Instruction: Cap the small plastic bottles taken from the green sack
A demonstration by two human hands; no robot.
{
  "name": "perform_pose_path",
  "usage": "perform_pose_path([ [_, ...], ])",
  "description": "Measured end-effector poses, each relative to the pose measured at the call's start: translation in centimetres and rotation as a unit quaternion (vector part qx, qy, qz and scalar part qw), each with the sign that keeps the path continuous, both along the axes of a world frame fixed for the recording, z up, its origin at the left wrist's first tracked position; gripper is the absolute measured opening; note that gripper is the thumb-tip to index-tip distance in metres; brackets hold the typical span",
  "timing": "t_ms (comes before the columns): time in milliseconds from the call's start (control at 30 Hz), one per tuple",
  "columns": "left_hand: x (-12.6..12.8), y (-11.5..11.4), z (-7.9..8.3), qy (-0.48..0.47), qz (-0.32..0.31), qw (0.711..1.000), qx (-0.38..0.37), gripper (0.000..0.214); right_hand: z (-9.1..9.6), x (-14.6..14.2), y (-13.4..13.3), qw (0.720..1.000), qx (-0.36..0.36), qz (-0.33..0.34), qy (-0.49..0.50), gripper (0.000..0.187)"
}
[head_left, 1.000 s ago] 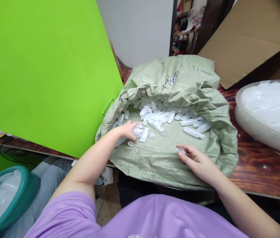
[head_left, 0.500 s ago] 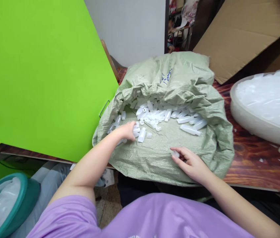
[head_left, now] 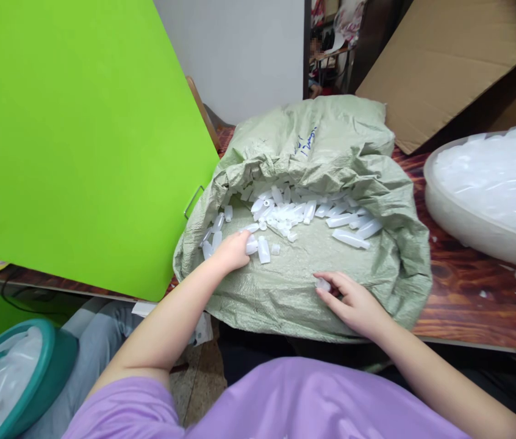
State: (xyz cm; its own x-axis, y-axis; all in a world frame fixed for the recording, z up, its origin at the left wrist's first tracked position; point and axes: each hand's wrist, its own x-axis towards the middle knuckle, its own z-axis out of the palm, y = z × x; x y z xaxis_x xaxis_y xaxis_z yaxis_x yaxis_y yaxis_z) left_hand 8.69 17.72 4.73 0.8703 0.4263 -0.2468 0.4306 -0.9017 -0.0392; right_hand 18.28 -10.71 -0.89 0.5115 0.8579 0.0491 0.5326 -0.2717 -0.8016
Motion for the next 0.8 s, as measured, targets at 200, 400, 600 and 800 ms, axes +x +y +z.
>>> perform_pose_path([
  [200, 0.3, 0.8, -0.5, -0.032, 0.058, 0.998, -0.022, 0.051, -0.2, 0.0, 0.0, 1.000, 0.016, 0.000, -0.014, 0.036],
  [400, -0.8, 0.7, -1.2, -0.082, 0.119, 0.989, -0.028, 0.058, -0.4, 0.1, -0.1, 1.000, 0.020, -0.014, -0.006, 0.040],
  [600, -1.2, 1.3, -1.6, -0.089, 0.141, 0.986, -0.024, 0.059, -1.1, 0.2, -0.2, 0.999, 0.041, -0.032, -0.003, 0.043],
  [800, -0.4, 1.1, -1.7, -0.113, 0.094, 0.989, 0.000, 0.050, -0.7, 0.0, -0.1, 0.999, 0.017, -0.046, -0.003, 0.042],
])
